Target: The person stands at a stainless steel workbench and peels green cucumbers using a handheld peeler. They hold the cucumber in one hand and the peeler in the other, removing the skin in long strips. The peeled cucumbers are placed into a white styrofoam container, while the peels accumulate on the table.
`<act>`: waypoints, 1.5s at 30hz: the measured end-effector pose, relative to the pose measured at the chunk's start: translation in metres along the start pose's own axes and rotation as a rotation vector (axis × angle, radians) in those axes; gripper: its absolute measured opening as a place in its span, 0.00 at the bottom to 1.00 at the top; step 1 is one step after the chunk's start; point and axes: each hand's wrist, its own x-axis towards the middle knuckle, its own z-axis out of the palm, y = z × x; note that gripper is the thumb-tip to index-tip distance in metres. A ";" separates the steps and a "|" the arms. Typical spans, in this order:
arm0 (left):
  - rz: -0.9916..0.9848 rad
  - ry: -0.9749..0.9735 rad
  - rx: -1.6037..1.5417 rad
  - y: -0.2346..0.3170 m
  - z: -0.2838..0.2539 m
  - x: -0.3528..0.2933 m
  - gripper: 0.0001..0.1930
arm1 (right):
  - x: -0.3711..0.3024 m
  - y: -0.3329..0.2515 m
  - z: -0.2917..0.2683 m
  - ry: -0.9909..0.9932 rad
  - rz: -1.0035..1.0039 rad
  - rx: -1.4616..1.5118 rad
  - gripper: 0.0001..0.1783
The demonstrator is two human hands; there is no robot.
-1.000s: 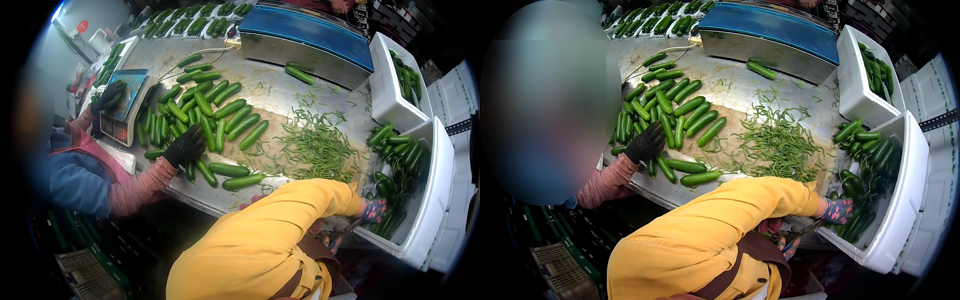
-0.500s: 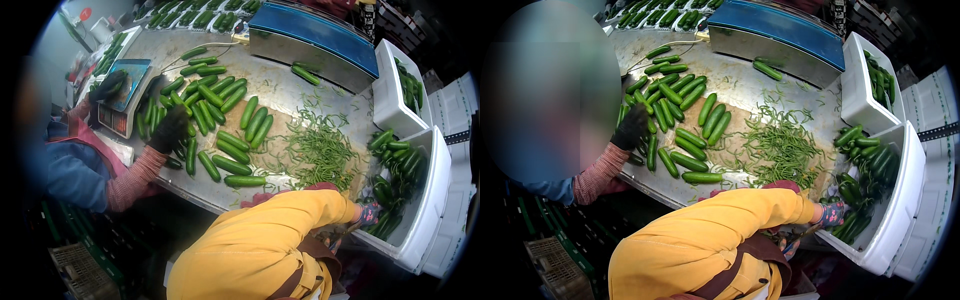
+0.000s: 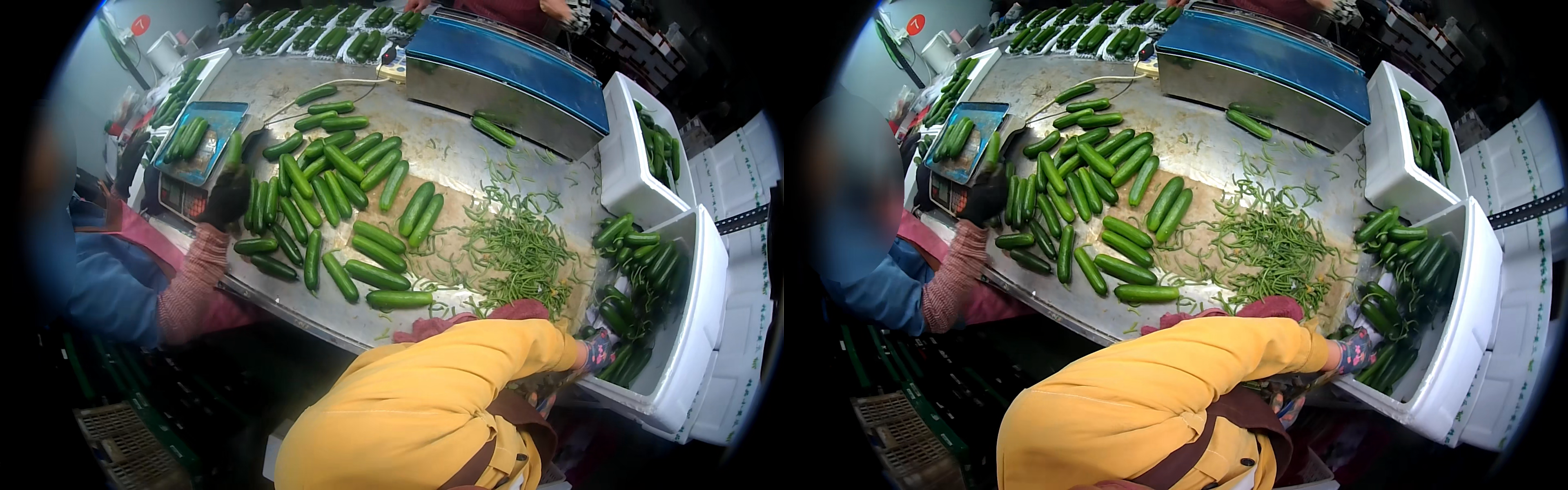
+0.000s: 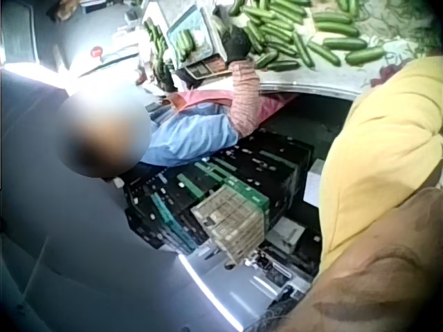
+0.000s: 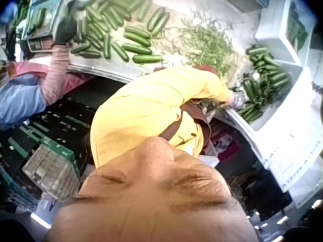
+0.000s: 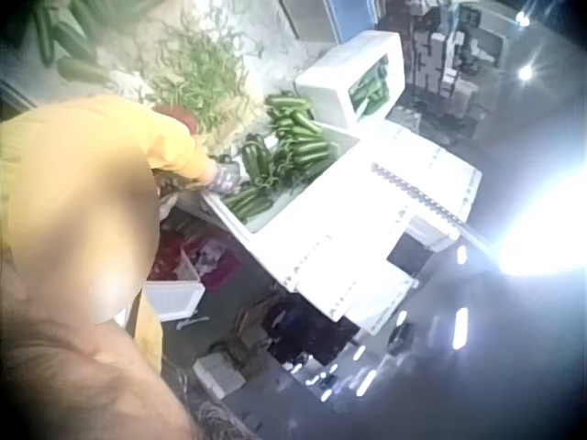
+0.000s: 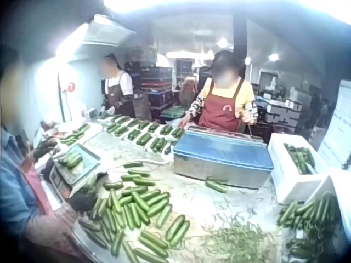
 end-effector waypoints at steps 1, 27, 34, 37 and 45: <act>-0.021 -0.005 -0.012 0.000 0.000 -0.004 0.23 | 0.001 0.001 -0.001 -0.017 0.009 0.009 0.26; -0.910 0.414 -0.646 -0.129 -0.205 -0.331 0.25 | 0.060 0.035 -0.018 -1.000 0.601 0.688 0.28; -1.094 0.022 0.663 -0.141 -0.277 -0.488 0.24 | 0.065 0.073 -0.016 -0.989 0.333 0.889 0.26; -1.186 -0.263 0.797 -0.138 -0.285 -0.473 0.24 | 0.045 0.079 -0.003 -0.576 0.248 1.071 0.26; -1.038 0.255 0.206 -0.135 -0.290 -0.418 0.26 | -0.001 0.018 0.107 0.004 -0.437 -0.491 0.29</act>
